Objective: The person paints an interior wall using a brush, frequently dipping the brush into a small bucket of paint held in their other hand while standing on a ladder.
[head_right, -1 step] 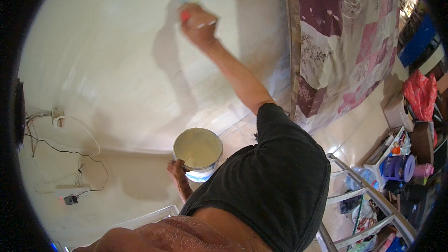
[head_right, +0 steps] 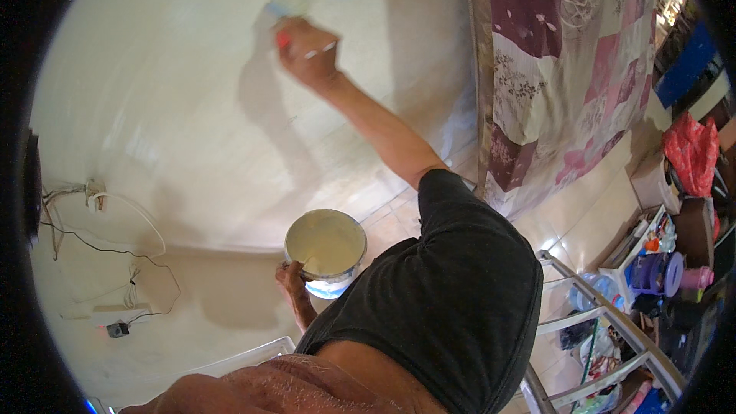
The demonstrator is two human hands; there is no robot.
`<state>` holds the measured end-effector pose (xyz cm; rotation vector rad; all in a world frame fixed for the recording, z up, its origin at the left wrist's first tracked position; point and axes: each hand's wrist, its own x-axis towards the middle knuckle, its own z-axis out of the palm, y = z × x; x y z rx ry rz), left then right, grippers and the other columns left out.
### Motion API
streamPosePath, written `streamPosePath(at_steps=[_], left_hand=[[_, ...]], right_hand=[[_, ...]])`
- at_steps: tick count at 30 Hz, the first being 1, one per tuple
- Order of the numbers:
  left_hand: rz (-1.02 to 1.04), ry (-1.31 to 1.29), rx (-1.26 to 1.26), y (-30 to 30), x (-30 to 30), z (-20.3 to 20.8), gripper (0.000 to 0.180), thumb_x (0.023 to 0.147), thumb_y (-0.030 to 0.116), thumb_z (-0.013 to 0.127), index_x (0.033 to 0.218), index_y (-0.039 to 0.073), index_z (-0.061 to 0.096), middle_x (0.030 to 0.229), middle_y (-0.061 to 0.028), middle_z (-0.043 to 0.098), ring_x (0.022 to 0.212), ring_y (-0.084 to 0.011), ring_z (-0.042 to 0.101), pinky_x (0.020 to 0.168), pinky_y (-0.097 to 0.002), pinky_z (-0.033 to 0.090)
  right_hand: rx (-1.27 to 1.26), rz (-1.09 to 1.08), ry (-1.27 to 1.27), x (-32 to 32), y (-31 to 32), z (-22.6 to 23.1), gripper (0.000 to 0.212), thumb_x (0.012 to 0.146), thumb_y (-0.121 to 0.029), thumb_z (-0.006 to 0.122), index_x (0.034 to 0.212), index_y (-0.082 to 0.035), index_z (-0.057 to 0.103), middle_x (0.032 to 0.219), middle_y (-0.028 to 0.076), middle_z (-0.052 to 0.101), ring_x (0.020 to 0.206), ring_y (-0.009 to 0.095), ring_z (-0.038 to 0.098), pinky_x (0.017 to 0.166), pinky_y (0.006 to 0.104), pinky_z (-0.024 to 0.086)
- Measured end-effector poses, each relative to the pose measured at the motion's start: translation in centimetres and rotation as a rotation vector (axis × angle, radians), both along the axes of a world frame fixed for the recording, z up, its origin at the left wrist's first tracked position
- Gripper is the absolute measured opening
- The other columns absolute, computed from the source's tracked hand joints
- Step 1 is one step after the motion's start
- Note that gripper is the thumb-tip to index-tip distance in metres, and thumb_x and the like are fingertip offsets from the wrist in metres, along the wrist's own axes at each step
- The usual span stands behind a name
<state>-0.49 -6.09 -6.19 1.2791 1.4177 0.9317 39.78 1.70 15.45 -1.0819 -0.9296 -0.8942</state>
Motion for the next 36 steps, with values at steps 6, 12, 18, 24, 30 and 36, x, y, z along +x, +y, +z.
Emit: streamPosePath(at_steps=[6, 12, 18, 24, 30, 36], left_hand=[[-0.024, -0.031, 0.019, 0.8, 0.1, -0.1, 0.018, 0.072, 0.012, 0.064, 0.076, -0.001, 0.053, 0.062, -0.0032, 0.050, 0.047, -0.0126, 0.047, 0.044, -0.0302, 0.041], [-0.038, -0.005, -0.009, 0.7, 1.1, 1.1, 0.020, 0.071, 0.014, 0.065, 0.072, 0.001, 0.050, 0.064, -0.0033, 0.049, 0.049, -0.0129, 0.045, 0.044, -0.0298, 0.040], [-0.011, 0.159, 0.064, 1.4, 0.6, -1.1, 0.025, 0.071, 0.017, 0.065, 0.076, -0.002, 0.051, 0.064, -0.0058, 0.048, 0.057, -0.0171, 0.048, 0.052, -0.0359, 0.042], [-0.080, 0.343, 0.071, 1.2, 2.5, 2.0, 0.030, 0.070, 0.020, 0.063, 0.073, -0.009, 0.058, 0.066, -0.0181, 0.051, 0.060, -0.0276, 0.051, 0.056, -0.0428, 0.042], [-0.089, 0.220, -0.025, 1.5, 3.8, 6.6, 0.024, 0.072, 0.013, 0.067, 0.086, -0.005, 0.060, 0.066, -0.0057, 0.054, 0.058, -0.0137, 0.054, 0.049, -0.0312, 0.044], [-0.104, 0.051, -0.030, 1.6, 5.1, 7.5, 0.029, 0.074, 0.012, 0.067, 0.095, -0.007, 0.062, 0.065, -0.0036, 0.058, 0.056, -0.0097, 0.057, 0.047, -0.0267, 0.047]], right_hand=[[0.006, 0.657, 0.029, -7.0, 0.2, 1.6, 0.014, 0.079, -0.004, 0.077, 0.090, -0.005, 0.068, 0.082, 0.007, 0.072, 0.068, 0.019, 0.068, 0.057, 0.0279, 0.052], [0.150, 0.561, 0.331, 8.3, 0.0, 0.1, 0.010, 0.081, -0.003, 0.079, 0.085, 0.001, 0.070, 0.083, 0.003, 0.071, 0.074, 0.011, 0.064, 0.071, 0.0270, 0.053], [0.272, -0.135, 0.331, 23.1, -9.0, -0.3, 0.017, 0.077, -0.010, 0.083, 0.083, -0.002, 0.069, 0.079, 0.005, 0.071, 0.070, 0.016, 0.065, 0.070, 0.0302, 0.052], [0.216, 0.225, 0.383, 15.2, -11.0, -1.4, 0.010, 0.079, 0.003, 0.077, 0.085, 0.004, 0.069, 0.081, 0.012, 0.072, 0.068, 0.018, 0.068, 0.064, 0.0294, 0.058], [-0.456, 0.753, 0.550, -1.7, -11.0, -7.7, 0.014, 0.080, 0.003, 0.077, 0.093, 0.003, 0.071, 0.083, 0.009, 0.072, 0.071, 0.016, 0.069, 0.067, 0.0280, 0.058], [-1.162, 0.864, 0.280, -12.1, -6.6, -18.7, 0.028, 0.074, -0.025, 0.078, 0.079, 0.000, 0.067, 0.063, 0.016, 0.063, 0.056, 0.030, 0.063, 0.059, 0.0361, 0.051]])
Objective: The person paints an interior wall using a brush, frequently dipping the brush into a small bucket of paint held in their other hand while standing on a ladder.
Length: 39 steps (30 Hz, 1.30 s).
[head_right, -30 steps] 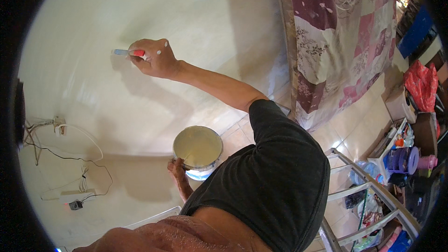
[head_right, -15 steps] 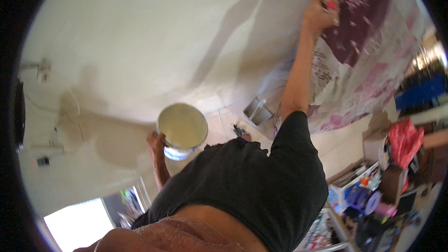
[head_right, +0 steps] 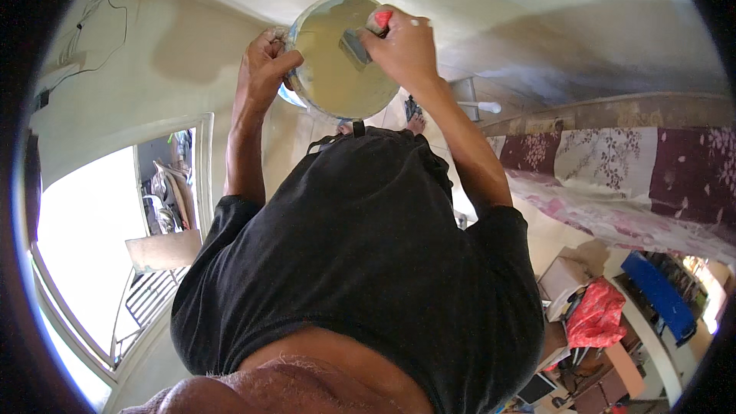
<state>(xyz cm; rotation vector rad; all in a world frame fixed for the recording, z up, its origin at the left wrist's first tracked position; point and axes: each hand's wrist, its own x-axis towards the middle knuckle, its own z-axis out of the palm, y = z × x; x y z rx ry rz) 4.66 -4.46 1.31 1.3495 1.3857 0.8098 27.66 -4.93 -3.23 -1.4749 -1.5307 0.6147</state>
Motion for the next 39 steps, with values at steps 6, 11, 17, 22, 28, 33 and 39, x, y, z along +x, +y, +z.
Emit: streamPosePath(at_steps=[6, 11, 17, 22, 28, 33, 39], left_hand=[[0.024, 0.022, 0.030, -0.2, 0.6, 1.2, 0.031, 0.074, 0.013, 0.068, 0.096, -0.008, 0.062, 0.062, -0.0026, 0.057, 0.053, -0.0096, 0.056, 0.047, -0.0267, 0.050], [0.001, 0.079, 0.003, -0.2, 0.0, 0.4, 0.033, 0.073, 0.013, 0.068, 0.097, -0.009, 0.062, 0.064, -0.0045, 0.059, 0.054, -0.0109, 0.058, 0.048, -0.0276, 0.051], [0.010, 0.057, -0.048, -0.3, 0.1, 0.5, 0.032, 0.072, 0.011, 0.068, 0.096, -0.010, 0.061, 0.064, -0.0058, 0.060, 0.055, -0.0114, 0.059, 0.048, -0.0275, 0.051], [0.056, -0.008, -0.055, -0.3, -0.2, -0.8, 0.031, 0.074, 0.008, 0.066, 0.098, -0.010, 0.060, 0.065, -0.0049, 0.059, 0.053, -0.0112, 0.058, 0.046, -0.0268, 0.049], [0.073, -0.079, -0.032, 0.1, -0.2, -0.5, 0.030, 0.075, 0.006, 0.065, 0.099, -0.010, 0.059, 0.065, -0.0027, 0.058, 0.052, -0.0095, 0.055, 0.045, -0.0255, 0.048], [0.068, -0.122, 0.002, 0.5, -0.3, -1.5, 0.028, 0.074, 0.005, 0.066, 0.097, -0.010, 0.060, 0.061, -0.0011, 0.055, 0.049, -0.0085, 0.053, 0.043, -0.0253, 0.047], [0.027, -0.080, 0.029, 0.5, -0.2, -1.9, 0.025, 0.074, 0.006, 0.066, 0.093, -0.009, 0.060, 0.058, -0.0001, 0.052, 0.048, -0.0086, 0.053, 0.042, -0.0259, 0.046]], right_hand=[[-0.103, 0.078, -0.242, -2.2, 1.9, -4.3, 0.026, 0.080, -0.022, 0.074, 0.094, -0.001, 0.070, 0.074, 0.015, 0.070, 0.061, 0.025, 0.068, 0.059, 0.0342, 0.052], [-0.132, 0.074, -0.247, -2.2, 1.7, -3.9, 0.025, 0.081, -0.022, 0.074, 0.093, -0.001, 0.069, 0.072, 0.016, 0.069, 0.061, 0.026, 0.068, 0.057, 0.0349, 0.051], [0.102, 0.099, -0.241, -0.7, 0.3, -1.7, 0.020, 0.082, -0.018, 0.076, 0.091, -0.002, 0.068, 0.075, 0.015, 0.069, 0.061, 0.026, 0.068, 0.057, 0.0340, 0.051], [0.409, 0.102, -0.344, 0.2, -2.3, 0.1, 0.018, 0.080, -0.009, 0.078, 0.095, -0.003, 0.069, 0.081, 0.014, 0.071, 0.063, 0.027, 0.069, 0.058, 0.0324, 0.054], [0.211, 0.222, -0.139, 2.2, -4.4, 1.9, 0.020, 0.077, -0.009, 0.080, 0.093, -0.002, 0.070, 0.082, 0.014, 0.071, 0.063, 0.025, 0.068, 0.060, 0.0304, 0.054], [-0.174, 0.386, -0.042, 2.7, -4.9, 2.1, 0.020, 0.079, -0.011, 0.081, 0.092, -0.001, 0.070, 0.083, 0.012, 0.073, 0.067, 0.021, 0.069, 0.065, 0.0281, 0.054], [0.178, 0.301, -0.005, 1.5, -2.2, 1.1, 0.018, 0.081, -0.010, 0.079, 0.094, -0.001, 0.072, 0.089, 0.013, 0.074, 0.070, 0.021, 0.071, 0.065, 0.0284, 0.055]])
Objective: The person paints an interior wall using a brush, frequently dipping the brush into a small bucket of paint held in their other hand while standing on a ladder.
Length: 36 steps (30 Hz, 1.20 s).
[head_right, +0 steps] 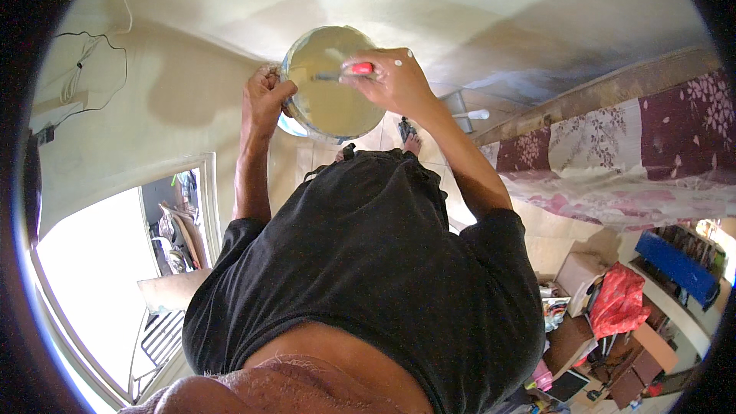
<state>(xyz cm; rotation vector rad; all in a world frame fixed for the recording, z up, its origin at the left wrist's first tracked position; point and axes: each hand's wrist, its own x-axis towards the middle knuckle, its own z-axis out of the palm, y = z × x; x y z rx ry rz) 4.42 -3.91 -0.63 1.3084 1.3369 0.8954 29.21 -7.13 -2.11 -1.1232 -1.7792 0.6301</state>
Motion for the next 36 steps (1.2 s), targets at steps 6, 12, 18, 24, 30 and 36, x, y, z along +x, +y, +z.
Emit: streamPosePath(at_steps=[6, 12, 18, 24, 30, 36], left_hand=[[-0.054, 0.031, -0.006, -0.3, 0.2, 0.6, 0.024, 0.074, 0.006, 0.066, 0.093, -0.008, 0.060, 0.059, -0.0007, 0.053, 0.048, -0.0091, 0.053, 0.042, -0.0264, 0.046], [-0.008, -0.042, -0.008, -0.4, 0.4, 0.3, 0.026, 0.075, 0.007, 0.067, 0.095, -0.008, 0.059, 0.061, -0.0013, 0.054, 0.049, -0.0093, 0.053, 0.042, -0.0259, 0.046], [0.009, -0.047, 0.029, 0.0, 0.1, -0.5, 0.025, 0.075, 0.007, 0.067, 0.094, -0.009, 0.058, 0.062, -0.0011, 0.054, 0.050, -0.0085, 0.053, 0.042, -0.0259, 0.047], [0.018, -0.050, 0.052, 0.2, 0.3, -0.4, 0.026, 0.075, 0.006, 0.067, 0.093, -0.010, 0.059, 0.062, -0.0010, 0.054, 0.050, -0.0088, 0.053, 0.042, -0.0261, 0.046], [0.036, -0.010, 0.040, -0.2, 0.4, 0.1, 0.027, 0.075, 0.008, 0.067, 0.094, -0.010, 0.059, 0.063, -0.0021, 0.054, 0.052, -0.0094, 0.053, 0.044, -0.0267, 0.046], [0.006, 0.150, 0.085, -0.8, 0.5, 1.2, 0.022, 0.075, 0.014, 0.066, 0.085, -0.004, 0.056, 0.068, -0.0033, 0.052, 0.060, -0.0110, 0.047, 0.049, -0.0304, 0.041]], right_hand=[[0.170, -0.101, -0.165, 0.0, 2.0, 0.7, 0.020, 0.078, -0.005, 0.081, 0.096, -0.002, 0.072, 0.093, 0.013, 0.075, 0.075, 0.021, 0.073, 0.065, 0.0291, 0.057], [0.300, -0.290, 0.028, 2.1, 0.3, 1.7, 0.017, 0.080, -0.007, 0.079, 0.095, -0.002, 0.072, 0.090, 0.013, 0.075, 0.073, 0.020, 0.073, 0.065, 0.0290, 0.057], [0.059, -0.271, 0.091, 3.8, -2.4, 2.6, 0.018, 0.081, -0.011, 0.079, 0.093, 0.000, 0.072, 0.081, 0.013, 0.074, 0.068, 0.015, 0.069, 0.063, 0.0280, 0.054], [-0.273, -0.117, 0.110, 1.5, -4.0, 0.6, 0.018, 0.078, -0.007, 0.081, 0.088, 0.003, 0.071, 0.079, 0.008, 0.072, 0.068, 0.008, 0.062, 0.063, 0.0257, 0.051], [-0.265, -0.381, 0.067, 0.1, -2.0, -1.0, 0.022, 0.076, -0.017, 0.078, 0.078, 0.001, 0.066, 0.062, 0.012, 0.064, 0.054, 0.021, 0.060, 0.054, 0.0335, 0.049], [0.000, -0.580, -0.218, 1.8, -1.5, 0.2, 0.022, 0.078, -0.019, 0.072, 0.073, -0.003, 0.058, 0.063, 0.021, 0.058, 0.057, 0.040, 0.060, 0.053, 0.0422, 0.049]])
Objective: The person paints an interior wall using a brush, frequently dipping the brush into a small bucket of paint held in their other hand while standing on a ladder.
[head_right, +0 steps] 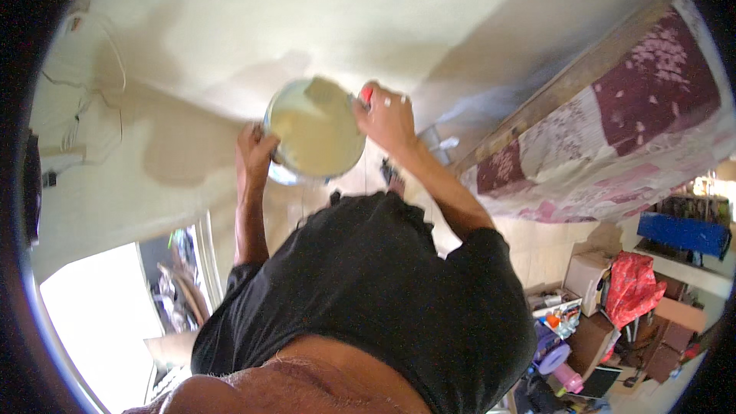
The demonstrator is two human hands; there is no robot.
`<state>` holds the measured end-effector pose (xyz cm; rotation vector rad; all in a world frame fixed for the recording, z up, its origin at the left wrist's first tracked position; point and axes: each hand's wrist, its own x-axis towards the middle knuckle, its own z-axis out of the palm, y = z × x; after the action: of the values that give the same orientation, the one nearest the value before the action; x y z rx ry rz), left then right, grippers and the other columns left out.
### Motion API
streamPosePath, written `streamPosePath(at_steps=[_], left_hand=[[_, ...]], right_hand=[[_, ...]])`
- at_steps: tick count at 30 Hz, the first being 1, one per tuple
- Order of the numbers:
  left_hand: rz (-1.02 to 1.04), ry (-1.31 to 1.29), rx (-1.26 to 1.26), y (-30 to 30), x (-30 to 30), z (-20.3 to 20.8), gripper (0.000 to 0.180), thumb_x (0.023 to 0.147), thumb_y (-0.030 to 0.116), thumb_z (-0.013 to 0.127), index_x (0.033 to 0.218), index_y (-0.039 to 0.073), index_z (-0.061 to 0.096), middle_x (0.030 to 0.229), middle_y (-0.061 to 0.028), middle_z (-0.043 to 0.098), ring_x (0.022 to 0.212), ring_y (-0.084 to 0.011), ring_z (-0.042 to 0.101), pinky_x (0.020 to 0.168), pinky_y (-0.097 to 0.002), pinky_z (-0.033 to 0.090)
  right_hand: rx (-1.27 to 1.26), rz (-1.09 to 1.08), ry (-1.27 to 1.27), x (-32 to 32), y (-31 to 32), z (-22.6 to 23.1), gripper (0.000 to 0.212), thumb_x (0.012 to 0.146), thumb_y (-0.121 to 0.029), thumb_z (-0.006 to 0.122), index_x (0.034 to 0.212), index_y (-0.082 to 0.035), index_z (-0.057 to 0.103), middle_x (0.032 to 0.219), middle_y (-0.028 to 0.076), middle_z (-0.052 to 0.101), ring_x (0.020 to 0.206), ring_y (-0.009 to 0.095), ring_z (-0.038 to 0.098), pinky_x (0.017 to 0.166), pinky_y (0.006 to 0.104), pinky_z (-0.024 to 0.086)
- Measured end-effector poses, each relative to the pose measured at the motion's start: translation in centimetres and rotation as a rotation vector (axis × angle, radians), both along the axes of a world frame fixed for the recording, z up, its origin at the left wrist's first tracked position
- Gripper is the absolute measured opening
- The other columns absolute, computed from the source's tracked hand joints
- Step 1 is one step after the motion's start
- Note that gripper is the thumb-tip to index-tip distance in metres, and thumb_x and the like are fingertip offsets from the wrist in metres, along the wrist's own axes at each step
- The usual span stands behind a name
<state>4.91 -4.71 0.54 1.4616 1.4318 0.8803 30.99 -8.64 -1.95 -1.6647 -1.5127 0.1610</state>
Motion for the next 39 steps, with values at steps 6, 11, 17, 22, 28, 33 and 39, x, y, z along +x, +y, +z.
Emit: streamPosePath(at_steps=[6, 11, 17, 22, 28, 33, 39], left_hand=[[0.028, -0.044, 0.000, -0.1, 0.0, 0.1, 0.023, 0.074, 0.014, 0.064, 0.085, -0.006, 0.058, 0.067, -0.0046, 0.053, 0.055, -0.0128, 0.051, 0.047, -0.0295, 0.043], [0.040, -0.153, -0.059, 0.1, -1.1, -1.1, 0.025, 0.074, 0.013, 0.063, 0.088, -0.007, 0.058, 0.069, -0.0057, 0.055, 0.053, -0.0129, 0.053, 0.047, -0.0280, 0.046], [0.028, -0.099, 0.002, 0.6, -1.9, -2.2, 0.025, 0.075, 0.016, 0.063, 0.089, -0.004, 0.058, 0.070, -0.0056, 0.056, 0.048, -0.0140, 0.052, 0.043, -0.0284, 0.045], [-0.015, -0.092, 0.002, 1.7, -2.4, -1.9, 0.027, 0.075, 0.016, 0.063, 0.091, -0.005, 0.059, 0.070, -0.0055, 0.056, 0.051, -0.0133, 0.052, 0.045, -0.0280, 0.045], [0.009, -0.167, 0.017, 2.3, -2.3, -2.3, 0.029, 0.075, 0.013, 0.063, 0.094, -0.008, 0.058, 0.069, -0.0051, 0.055, 0.052, -0.0119, 0.051, 0.045, -0.0283, 0.045], [-0.024, -0.142, -0.046, 2.4, -2.1, -1.9, 0.032, 0.074, 0.014, 0.063, 0.096, -0.009, 0.059, 0.070, -0.0066, 0.057, 0.053, -0.0135, 0.053, 0.045, -0.0281, 0.045], [-0.036, -0.230, -0.018, 2.8, -2.8, -4.4, 0.033, 0.073, 0.017, 0.064, 0.093, -0.009, 0.060, 0.070, -0.0074, 0.058, 0.052, -0.0147, 0.054, 0.045, -0.0293, 0.046]], right_hand=[[0.402, 0.032, 0.493, 4.0, -0.6, 5.2, 0.014, 0.082, -0.006, 0.077, 0.089, 0.001, 0.068, 0.069, 0.005, 0.066, 0.055, 0.012, 0.056, 0.052, 0.0270, 0.045], [0.582, -0.093, 0.724, 7.5, 1.4, 8.8, 0.017, 0.084, 0.000, 0.076, 0.099, 0.005, 0.069, 0.082, 0.003, 0.069, 0.070, 0.006, 0.061, 0.063, 0.0203, 0.049], [1.026, 0.108, 1.027, 9.7, 6.5, 13.6, 0.019, 0.085, 0.004, 0.073, 0.102, 0.007, 0.066, 0.088, 0.010, 0.071, 0.076, 0.015, 0.067, 0.075, 0.0262, 0.057], [0.993, 0.161, 0.956, 10.2, 8.9, 15.2, 0.019, 0.086, 0.007, 0.069, 0.104, 0.009, 0.065, 0.091, 0.014, 0.071, 0.082, 0.021, 0.070, 0.079, 0.0359, 0.063], [0.971, -0.028, 0.860, 12.6, 9.4, 14.6, 0.015, 0.084, -0.002, 0.076, 0.097, 0.003, 0.070, 0.088, 0.006, 0.071, 0.078, 0.012, 0.065, 0.076, 0.0267, 0.054], [1.059, -0.550, 0.604, 23.5, 4.2, 12.1, 0.016, 0.082, -0.003, 0.078, 0.096, 0.001, 0.072, 0.087, 0.006, 0.072, 0.076, 0.015, 0.067, 0.074, 0.0281, 0.056], [1.247, -0.806, 0.377, 25.9, 2.2, 13.4, 0.013, 0.084, -0.011, 0.078, 0.088, 0.000, 0.072, 0.081, 0.008, 0.072, 0.071, 0.016, 0.066, 0.070, 0.0292, 0.054]])
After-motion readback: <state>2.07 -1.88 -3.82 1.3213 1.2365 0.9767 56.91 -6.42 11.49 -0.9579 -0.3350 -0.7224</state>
